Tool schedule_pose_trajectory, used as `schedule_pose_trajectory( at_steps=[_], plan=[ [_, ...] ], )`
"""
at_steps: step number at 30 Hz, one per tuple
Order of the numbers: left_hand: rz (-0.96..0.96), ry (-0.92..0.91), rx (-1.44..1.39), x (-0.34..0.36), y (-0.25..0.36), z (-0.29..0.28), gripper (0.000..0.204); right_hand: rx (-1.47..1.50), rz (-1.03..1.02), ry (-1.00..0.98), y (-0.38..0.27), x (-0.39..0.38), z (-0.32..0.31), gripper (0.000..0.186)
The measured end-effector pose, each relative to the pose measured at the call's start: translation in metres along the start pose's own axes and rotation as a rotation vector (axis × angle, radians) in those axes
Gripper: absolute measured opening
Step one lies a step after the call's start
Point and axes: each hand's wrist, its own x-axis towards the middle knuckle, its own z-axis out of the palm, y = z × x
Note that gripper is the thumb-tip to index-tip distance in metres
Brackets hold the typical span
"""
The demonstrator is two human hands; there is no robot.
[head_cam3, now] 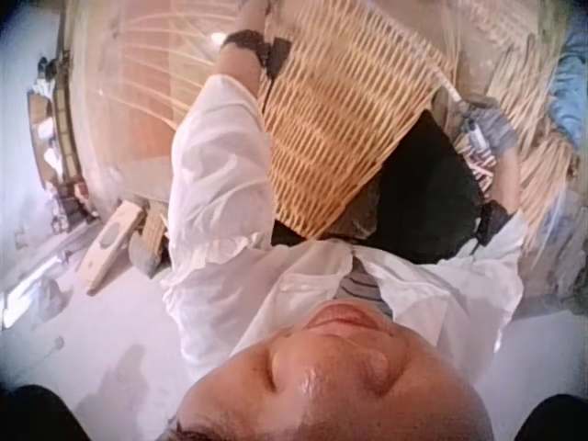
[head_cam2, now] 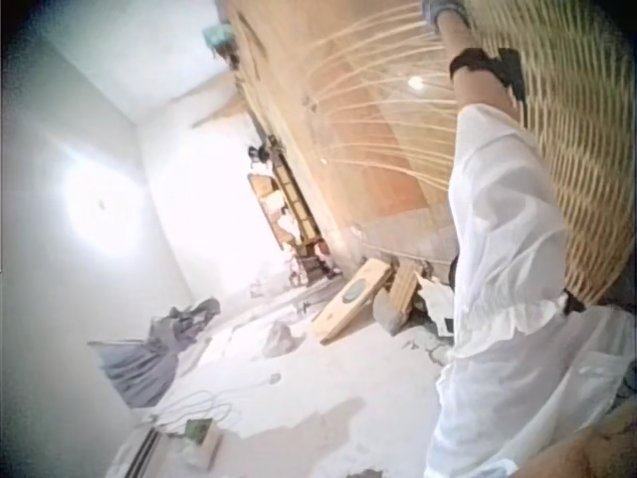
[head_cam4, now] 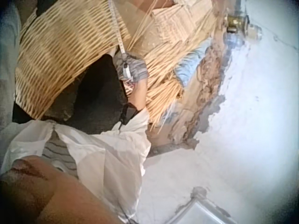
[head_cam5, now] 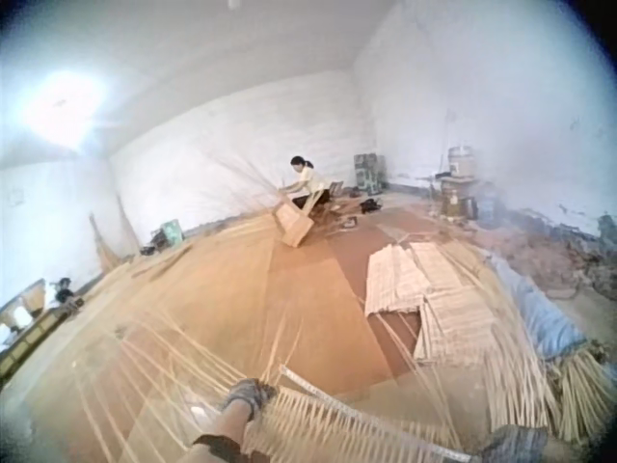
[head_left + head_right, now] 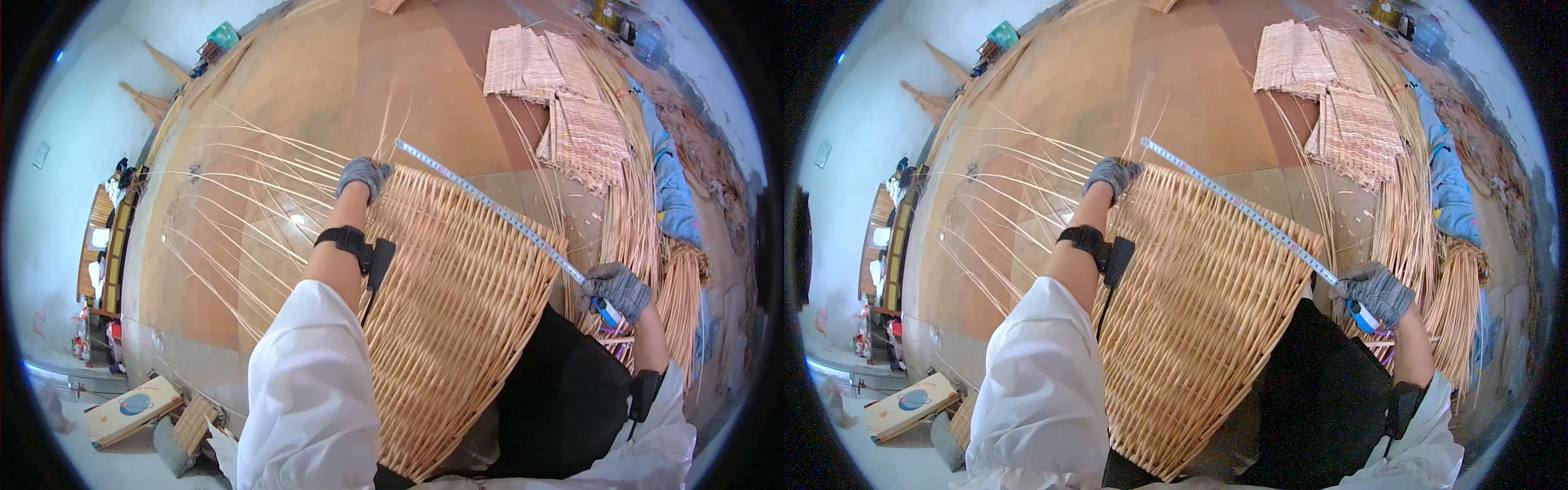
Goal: Weaving a rectangular basket using long strips of material, measuring dimensions with a tape measure, and securing the weave using a wooden mallet.
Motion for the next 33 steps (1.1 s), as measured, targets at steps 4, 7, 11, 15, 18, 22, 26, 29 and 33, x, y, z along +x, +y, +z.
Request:
schedule_pose_trajectory(
  at_steps=[4, 7, 11, 15, 18, 22, 26, 29, 33],
  plan=[
    [-0.011, -0.164, -0.496, 0.001, -0.016, -0.005, 0.04, -0.001, 0.086, -0.007, -0.002, 0.005, -0.004, 0.02],
    [-0.01, -0.029, -0.992, -0.03, -0.034, -0.001, 0.032, -0.131, 0.112, 0.008, -0.003, 0.018, -0.006, 0.018],
    [0.163, 0.012, -0.913, -0.043, -0.031, 0.005, 0.024, -0.414, 0.063, 0.046, -0.002, 0.033, -0.012, 0.016],
    [0.317, 0.001, -0.864, -0.037, -0.022, 0.018, 0.014, -1.444, -0.347, -0.043, 0.001, 0.034, -0.019, 0.023],
    [-0.082, -0.274, -1.679, -0.026, -0.025, 0.024, 0.013, -0.691, 0.005, 0.062, 0.007, 0.034, -0.019, 0.028],
    [0.337, 0.006, -0.789, -0.02, -0.04, 0.031, 0.031, -0.584, 0.142, 0.164, 0.017, 0.044, -0.008, 0.027],
    [0.281, 0.011, -0.859, -0.009, -0.05, 0.034, 0.025, -0.671, 0.095, 0.209, 0.03, 0.055, -0.009, 0.017],
    [0.196, -0.025, -1.104, -0.006, -0.052, 0.037, 0.016, -0.675, 0.02, 0.159, 0.036, 0.056, -0.013, 0.033],
    [0.11, -0.074, -0.903, -0.017, -0.043, 0.025, 0.011, -0.414, 0.096, 0.117, 0.029, 0.049, 0.001, 0.026]
  ],
)
